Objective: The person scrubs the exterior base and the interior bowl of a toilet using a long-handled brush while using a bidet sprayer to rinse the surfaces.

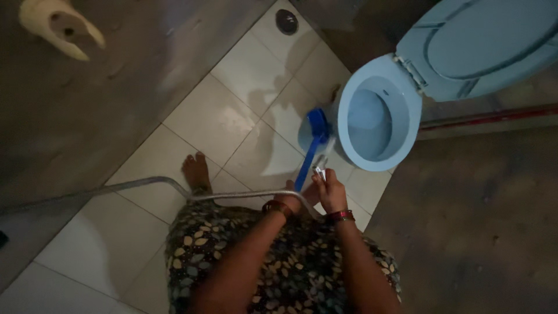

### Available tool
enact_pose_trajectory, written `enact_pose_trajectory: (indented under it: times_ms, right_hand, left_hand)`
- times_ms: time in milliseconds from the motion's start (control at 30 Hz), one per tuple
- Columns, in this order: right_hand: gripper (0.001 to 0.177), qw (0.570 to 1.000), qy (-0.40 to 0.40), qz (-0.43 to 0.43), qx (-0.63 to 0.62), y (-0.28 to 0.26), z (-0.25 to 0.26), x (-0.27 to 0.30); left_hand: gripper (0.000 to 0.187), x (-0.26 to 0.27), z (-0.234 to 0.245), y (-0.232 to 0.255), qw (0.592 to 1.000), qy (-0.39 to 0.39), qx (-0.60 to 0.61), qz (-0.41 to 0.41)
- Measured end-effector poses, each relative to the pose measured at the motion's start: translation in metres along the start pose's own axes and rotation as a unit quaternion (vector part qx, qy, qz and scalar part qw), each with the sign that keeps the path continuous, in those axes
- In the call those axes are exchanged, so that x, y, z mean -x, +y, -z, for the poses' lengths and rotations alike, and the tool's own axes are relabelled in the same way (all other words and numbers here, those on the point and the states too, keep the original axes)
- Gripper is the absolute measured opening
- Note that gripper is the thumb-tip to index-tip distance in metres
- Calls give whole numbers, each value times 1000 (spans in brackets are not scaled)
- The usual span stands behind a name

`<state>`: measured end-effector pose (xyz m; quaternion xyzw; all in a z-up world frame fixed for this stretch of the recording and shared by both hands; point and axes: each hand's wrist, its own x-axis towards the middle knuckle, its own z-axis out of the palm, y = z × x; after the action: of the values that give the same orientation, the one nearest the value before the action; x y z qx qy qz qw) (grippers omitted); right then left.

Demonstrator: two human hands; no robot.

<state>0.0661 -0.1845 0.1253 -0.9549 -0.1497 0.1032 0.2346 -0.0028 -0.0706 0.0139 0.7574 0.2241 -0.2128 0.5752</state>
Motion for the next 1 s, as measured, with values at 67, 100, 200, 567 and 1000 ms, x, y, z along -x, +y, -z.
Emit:
enact_pose_trajectory:
  times_ms: [67, 100, 200, 567, 1000]
  right_hand:
    - [40, 1000, 3, 22, 15, -6, 0, -7]
    - [41, 999, 7, 24, 26, -9, 0, -13]
    - [41, 998, 23, 51, 42, -16, 2, -32]
    - [47, 998, -9, -52, 34, -7, -14, -39]
    - [47, 998, -14, -28, 56, -1, -25, -32]
  left_hand:
    - [46, -4, -4, -4, 999, 29, 22, 13]
    - [44, -7, -7, -4, 999, 34, 20, 23]
    - [41, -15, -8, -2, 997, 54, 39, 47]
    - [81, 4, 22, 30, 992, 23, 112, 61]
    - [86, 7, 12, 22, 995, -62, -71, -10]
